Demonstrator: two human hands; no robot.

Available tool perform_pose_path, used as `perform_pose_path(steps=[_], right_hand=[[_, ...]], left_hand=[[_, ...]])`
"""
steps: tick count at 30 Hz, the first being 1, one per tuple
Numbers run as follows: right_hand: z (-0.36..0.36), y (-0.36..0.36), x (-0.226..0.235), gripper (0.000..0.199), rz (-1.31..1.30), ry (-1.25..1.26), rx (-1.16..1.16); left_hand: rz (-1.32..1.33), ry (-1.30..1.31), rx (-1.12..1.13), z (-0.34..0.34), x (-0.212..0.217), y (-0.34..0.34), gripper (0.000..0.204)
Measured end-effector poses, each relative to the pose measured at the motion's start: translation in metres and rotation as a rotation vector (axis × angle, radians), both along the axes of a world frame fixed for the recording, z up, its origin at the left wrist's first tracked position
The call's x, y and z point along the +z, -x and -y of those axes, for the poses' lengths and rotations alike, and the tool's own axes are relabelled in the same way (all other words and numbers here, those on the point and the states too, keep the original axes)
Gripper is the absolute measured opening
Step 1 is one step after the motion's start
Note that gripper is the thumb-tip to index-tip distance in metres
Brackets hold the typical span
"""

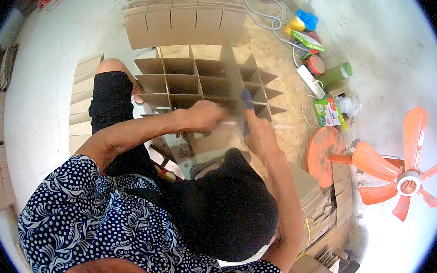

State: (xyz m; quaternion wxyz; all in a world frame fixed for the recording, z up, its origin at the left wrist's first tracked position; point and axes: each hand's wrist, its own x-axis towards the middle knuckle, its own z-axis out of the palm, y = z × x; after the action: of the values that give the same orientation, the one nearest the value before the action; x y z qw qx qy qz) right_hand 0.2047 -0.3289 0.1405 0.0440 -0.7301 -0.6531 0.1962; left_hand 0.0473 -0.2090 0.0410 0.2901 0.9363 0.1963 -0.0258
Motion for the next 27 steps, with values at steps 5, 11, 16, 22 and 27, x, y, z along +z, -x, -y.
perform_pose_path(steps=[5, 11, 16, 22, 27], right_hand=[[0.008, -0.013, -0.029, 0.088, -0.088, -0.074, -0.039], [-0.015, 0.009, -0.051, 0.09, 0.023, 0.18, -0.069], [-0.026, -0.039, -0.037, 0.03, -0.055, -0.13, 0.013], [-0.06, -0.08, -0.004, 0.039, -0.015, -0.456, -0.316], [-0.117, -0.086, -0.07, 0.028, 0.152, -0.449, -0.257]], left_hand=[[-0.041, -0.013, -0.023, 0.007, 0.02, 0.005, 0.034], [-0.045, -0.017, -0.082, 0.011, 0.026, 0.007, 0.021], [0.399, 0.057, -0.191, 0.0, 0.037, 0.062, 0.036], [0.217, -0.08, -0.249, 0.017, 0.052, 0.184, 0.085], [0.117, -0.14, -0.306, 0.043, 0.029, 0.187, 0.072]])
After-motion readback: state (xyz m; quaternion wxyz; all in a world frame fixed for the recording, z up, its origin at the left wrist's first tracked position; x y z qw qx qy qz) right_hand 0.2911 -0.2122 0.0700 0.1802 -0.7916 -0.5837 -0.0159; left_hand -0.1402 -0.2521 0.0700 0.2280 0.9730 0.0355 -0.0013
